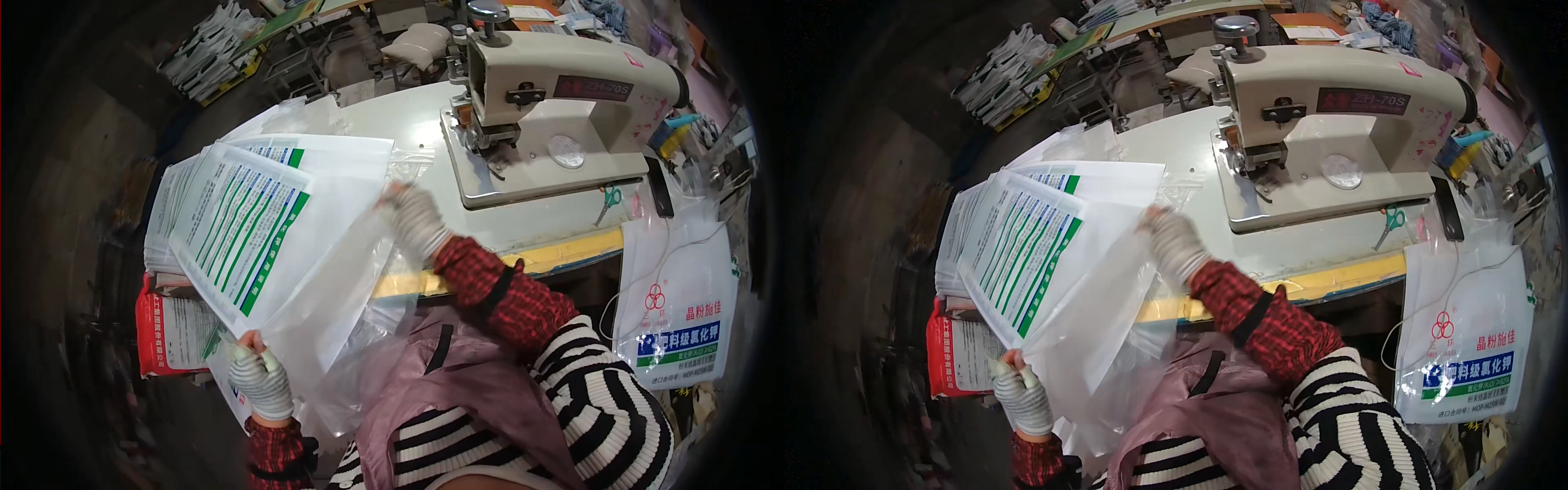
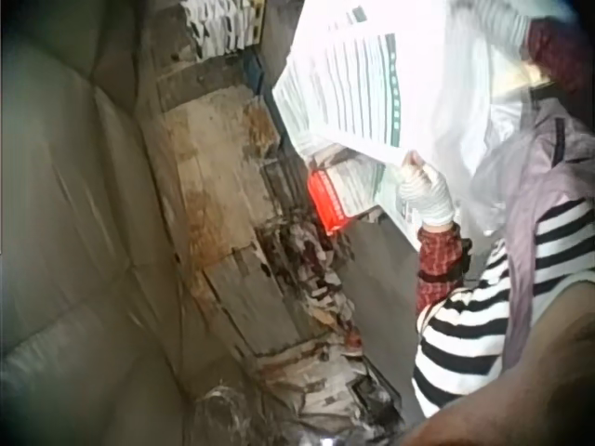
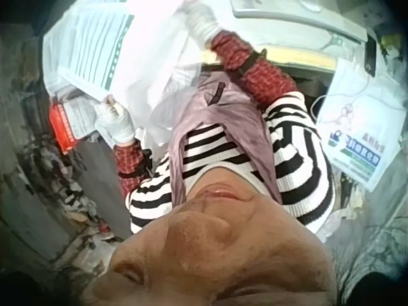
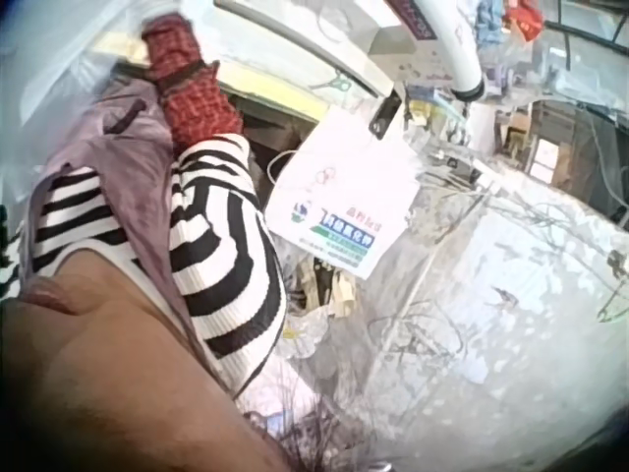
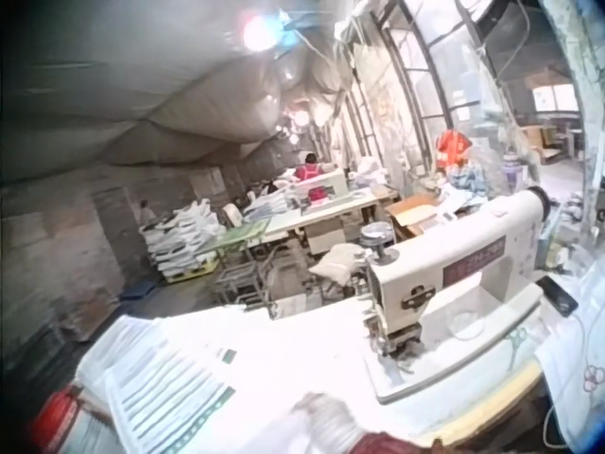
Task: Organizing, folding, and labeling industrial plastic bags at a factory workstation.
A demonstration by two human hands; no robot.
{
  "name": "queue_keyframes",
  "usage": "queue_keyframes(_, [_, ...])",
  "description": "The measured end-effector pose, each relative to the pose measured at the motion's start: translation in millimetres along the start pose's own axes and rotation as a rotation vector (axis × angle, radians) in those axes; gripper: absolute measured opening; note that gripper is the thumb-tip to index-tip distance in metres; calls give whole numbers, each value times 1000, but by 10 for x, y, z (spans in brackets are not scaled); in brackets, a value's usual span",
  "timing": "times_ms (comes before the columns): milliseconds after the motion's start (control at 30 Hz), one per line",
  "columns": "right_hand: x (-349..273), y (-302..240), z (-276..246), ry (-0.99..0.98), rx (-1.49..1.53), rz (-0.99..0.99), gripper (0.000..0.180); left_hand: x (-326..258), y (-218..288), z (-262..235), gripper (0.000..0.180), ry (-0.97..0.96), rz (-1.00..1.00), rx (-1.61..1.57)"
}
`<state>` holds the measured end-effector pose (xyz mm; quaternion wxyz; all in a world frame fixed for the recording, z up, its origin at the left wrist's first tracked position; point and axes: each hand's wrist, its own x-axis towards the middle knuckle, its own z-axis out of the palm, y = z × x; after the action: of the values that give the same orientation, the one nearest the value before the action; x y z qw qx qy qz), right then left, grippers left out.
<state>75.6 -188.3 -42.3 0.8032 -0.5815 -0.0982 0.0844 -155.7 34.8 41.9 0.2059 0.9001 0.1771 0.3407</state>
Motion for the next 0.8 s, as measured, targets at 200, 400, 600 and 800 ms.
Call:
queue_keyframes(200, [319,-496,112,218,-1113,-608,15,-389,-64,-202,18,-327,161,198])
queue_keyframes(400, [268,-362,451,-293,-1418,-596,19,-229,124,-672,36,-85,194,469])
queue_keyframes(600, [-274,-302,801,-419,-1371,-658,11,-374,605,181,25,-460,358,73])
queue_keyframes(800, [-732,-268,123,-580,-1347,-707,13,-493,-215,499,11,-573,236,376])
